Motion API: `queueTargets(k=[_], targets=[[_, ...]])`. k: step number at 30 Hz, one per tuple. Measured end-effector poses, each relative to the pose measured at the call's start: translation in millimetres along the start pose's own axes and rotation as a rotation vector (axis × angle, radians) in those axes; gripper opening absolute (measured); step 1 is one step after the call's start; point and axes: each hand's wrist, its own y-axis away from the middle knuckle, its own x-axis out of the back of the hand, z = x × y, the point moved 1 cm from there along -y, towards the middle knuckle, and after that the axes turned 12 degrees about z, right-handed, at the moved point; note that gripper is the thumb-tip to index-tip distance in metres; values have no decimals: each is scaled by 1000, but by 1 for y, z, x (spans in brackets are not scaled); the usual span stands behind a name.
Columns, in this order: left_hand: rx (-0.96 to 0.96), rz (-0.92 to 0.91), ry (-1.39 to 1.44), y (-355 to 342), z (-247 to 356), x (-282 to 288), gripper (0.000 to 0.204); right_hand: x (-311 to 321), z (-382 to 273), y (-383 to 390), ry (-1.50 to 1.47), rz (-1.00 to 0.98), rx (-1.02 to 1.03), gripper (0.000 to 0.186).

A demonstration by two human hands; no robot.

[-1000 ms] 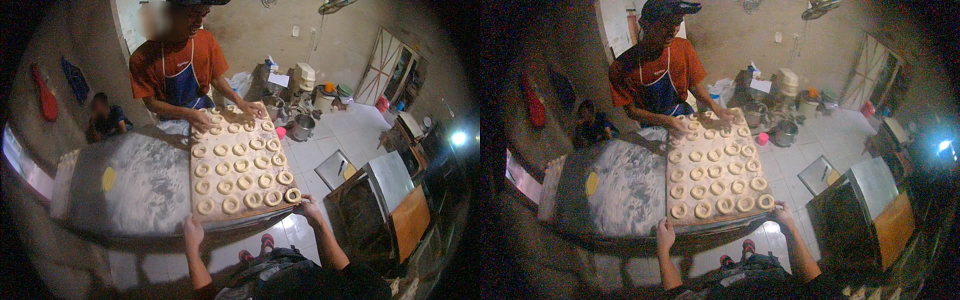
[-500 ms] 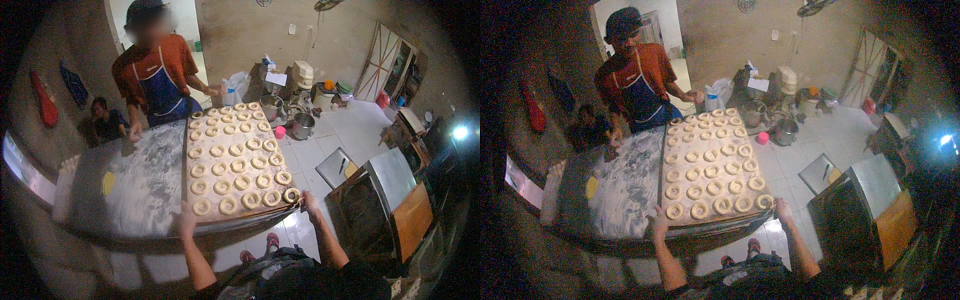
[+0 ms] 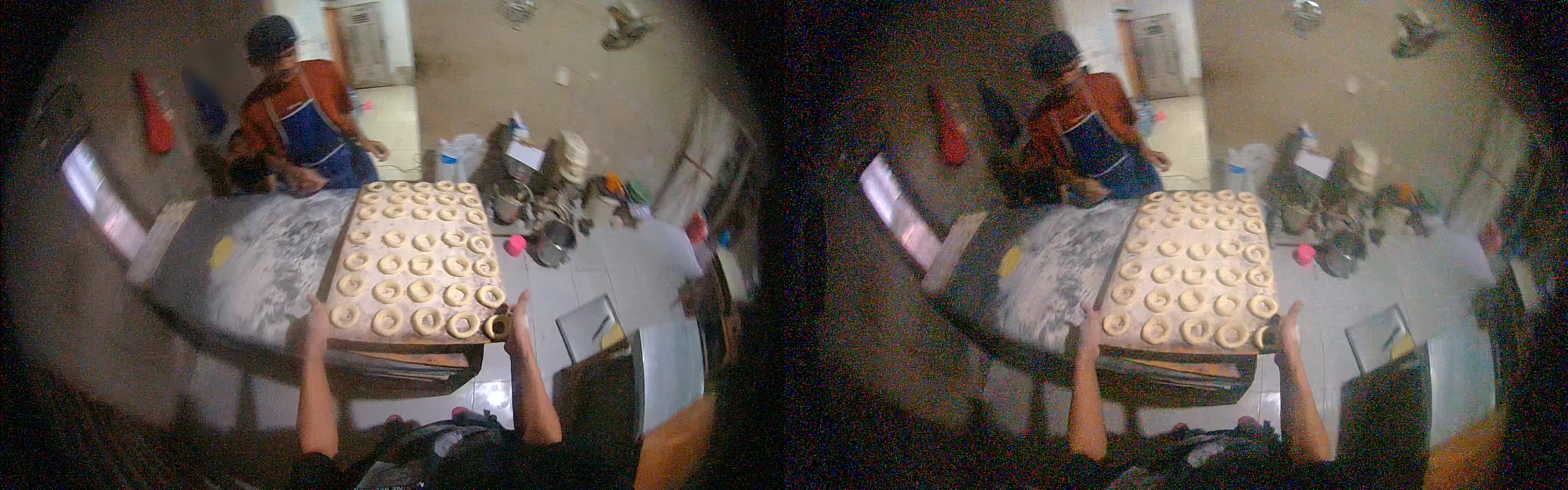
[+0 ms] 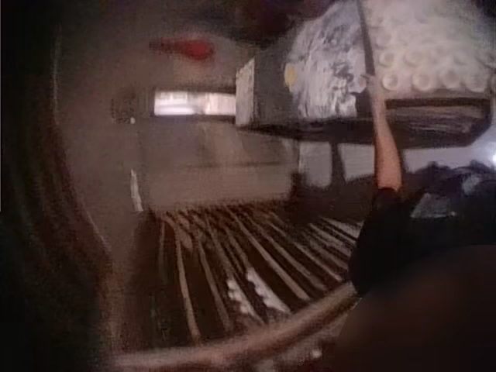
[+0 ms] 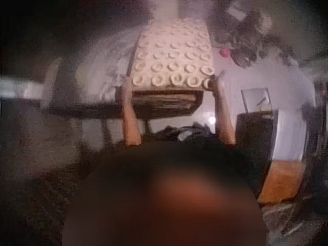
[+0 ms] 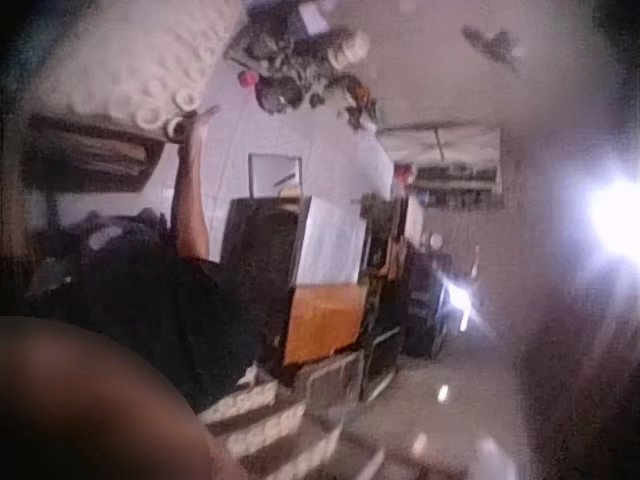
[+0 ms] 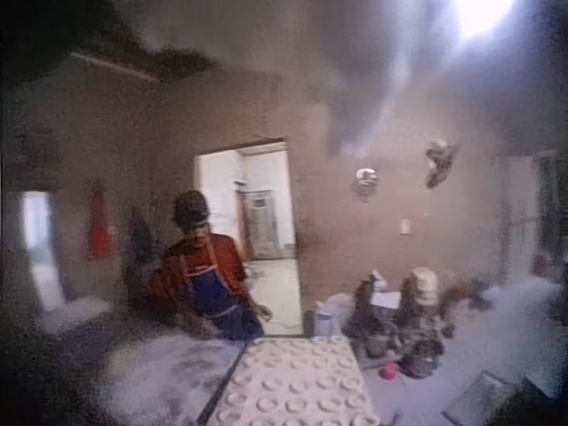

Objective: The person shapes small dough balls into ring shapes by hand and places them on a wooden board. They repeat this process continuously while another person works alongside at the same table.

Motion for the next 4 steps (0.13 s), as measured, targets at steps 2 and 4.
queueTargets(k=[2,4], targets=[[-240,47,0,1,-24,0,90,2,26,-18,-135,-14,66,101],[-675,294,-370,0,-62,-1,86,-16,31,-45,-59,102,192,100]])
